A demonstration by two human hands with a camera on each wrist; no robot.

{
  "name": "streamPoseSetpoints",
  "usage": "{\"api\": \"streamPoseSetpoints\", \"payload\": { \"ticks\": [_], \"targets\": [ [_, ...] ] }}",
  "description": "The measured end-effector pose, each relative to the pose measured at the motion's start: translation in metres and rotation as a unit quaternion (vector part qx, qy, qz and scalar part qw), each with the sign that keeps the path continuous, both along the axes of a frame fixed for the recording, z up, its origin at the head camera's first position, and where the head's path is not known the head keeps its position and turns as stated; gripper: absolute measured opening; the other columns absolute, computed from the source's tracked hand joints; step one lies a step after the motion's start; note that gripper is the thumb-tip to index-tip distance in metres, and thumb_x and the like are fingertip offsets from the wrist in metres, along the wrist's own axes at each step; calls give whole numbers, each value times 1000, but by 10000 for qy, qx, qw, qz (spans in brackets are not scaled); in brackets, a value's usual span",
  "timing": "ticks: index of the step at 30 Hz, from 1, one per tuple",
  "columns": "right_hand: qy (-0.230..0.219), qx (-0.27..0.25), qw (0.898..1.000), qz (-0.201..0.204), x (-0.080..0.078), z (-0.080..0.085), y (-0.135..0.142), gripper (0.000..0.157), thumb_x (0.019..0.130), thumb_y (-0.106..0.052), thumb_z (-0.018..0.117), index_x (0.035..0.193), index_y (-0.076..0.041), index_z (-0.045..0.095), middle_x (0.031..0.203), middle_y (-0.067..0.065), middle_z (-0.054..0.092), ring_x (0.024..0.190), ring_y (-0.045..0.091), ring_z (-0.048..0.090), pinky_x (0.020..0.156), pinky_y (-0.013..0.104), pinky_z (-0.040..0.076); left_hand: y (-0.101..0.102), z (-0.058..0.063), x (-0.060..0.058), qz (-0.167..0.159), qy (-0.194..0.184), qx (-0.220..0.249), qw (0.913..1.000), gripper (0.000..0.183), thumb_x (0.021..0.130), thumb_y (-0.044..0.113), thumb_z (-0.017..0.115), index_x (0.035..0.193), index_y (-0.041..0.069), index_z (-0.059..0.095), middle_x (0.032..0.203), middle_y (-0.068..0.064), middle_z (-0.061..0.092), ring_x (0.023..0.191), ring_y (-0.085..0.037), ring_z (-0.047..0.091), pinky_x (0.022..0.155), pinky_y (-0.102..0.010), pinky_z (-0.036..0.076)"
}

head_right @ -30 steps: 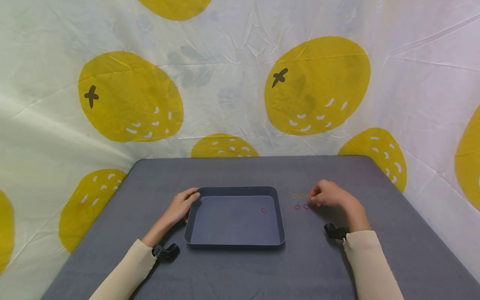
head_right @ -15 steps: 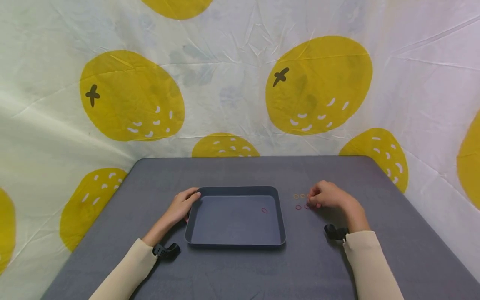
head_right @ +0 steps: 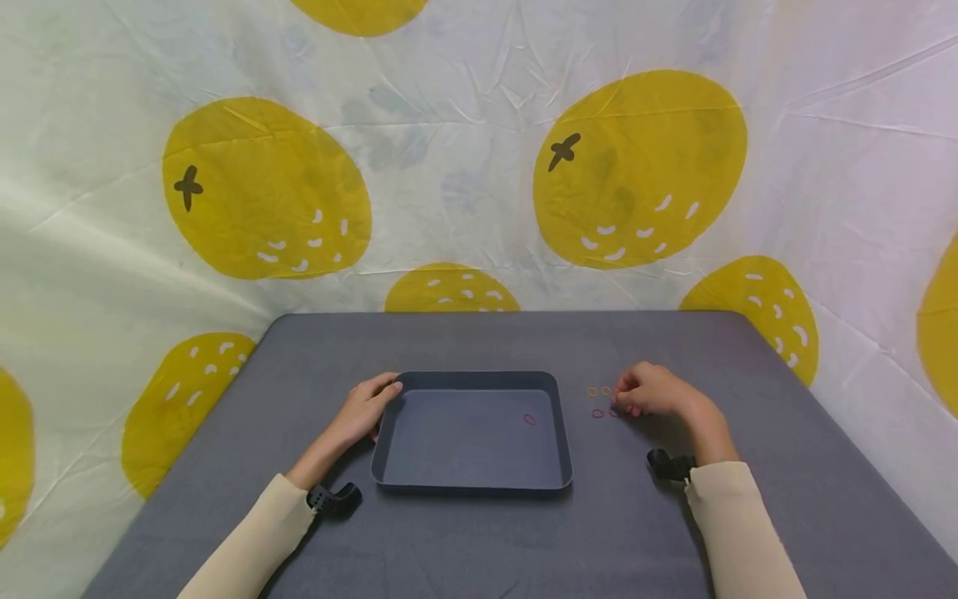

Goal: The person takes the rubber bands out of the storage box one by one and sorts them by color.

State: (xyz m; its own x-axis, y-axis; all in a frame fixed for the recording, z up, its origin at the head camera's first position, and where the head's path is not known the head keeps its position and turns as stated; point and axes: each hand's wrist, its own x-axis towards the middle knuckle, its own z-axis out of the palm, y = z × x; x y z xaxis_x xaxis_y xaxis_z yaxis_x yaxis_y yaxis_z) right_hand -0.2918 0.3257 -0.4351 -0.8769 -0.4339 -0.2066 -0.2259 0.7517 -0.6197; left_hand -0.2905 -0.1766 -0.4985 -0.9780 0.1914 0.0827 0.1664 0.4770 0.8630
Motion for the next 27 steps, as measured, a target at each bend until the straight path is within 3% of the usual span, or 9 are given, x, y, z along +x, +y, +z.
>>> {"api": "streamPoseSetpoints", "payload": {
  "ticks": [27],
  "targets": [
    [25,66,9999,-82,-2,1,-5,17,99,-15,65,94,-1,73,79,3,67,72,14,60,62,26,54,0,1,-2,-23,-12,11,10000,37,109,37,53,139,22,65,115,-16,75,34,-20,55,37,-41,54]
  ]
}}
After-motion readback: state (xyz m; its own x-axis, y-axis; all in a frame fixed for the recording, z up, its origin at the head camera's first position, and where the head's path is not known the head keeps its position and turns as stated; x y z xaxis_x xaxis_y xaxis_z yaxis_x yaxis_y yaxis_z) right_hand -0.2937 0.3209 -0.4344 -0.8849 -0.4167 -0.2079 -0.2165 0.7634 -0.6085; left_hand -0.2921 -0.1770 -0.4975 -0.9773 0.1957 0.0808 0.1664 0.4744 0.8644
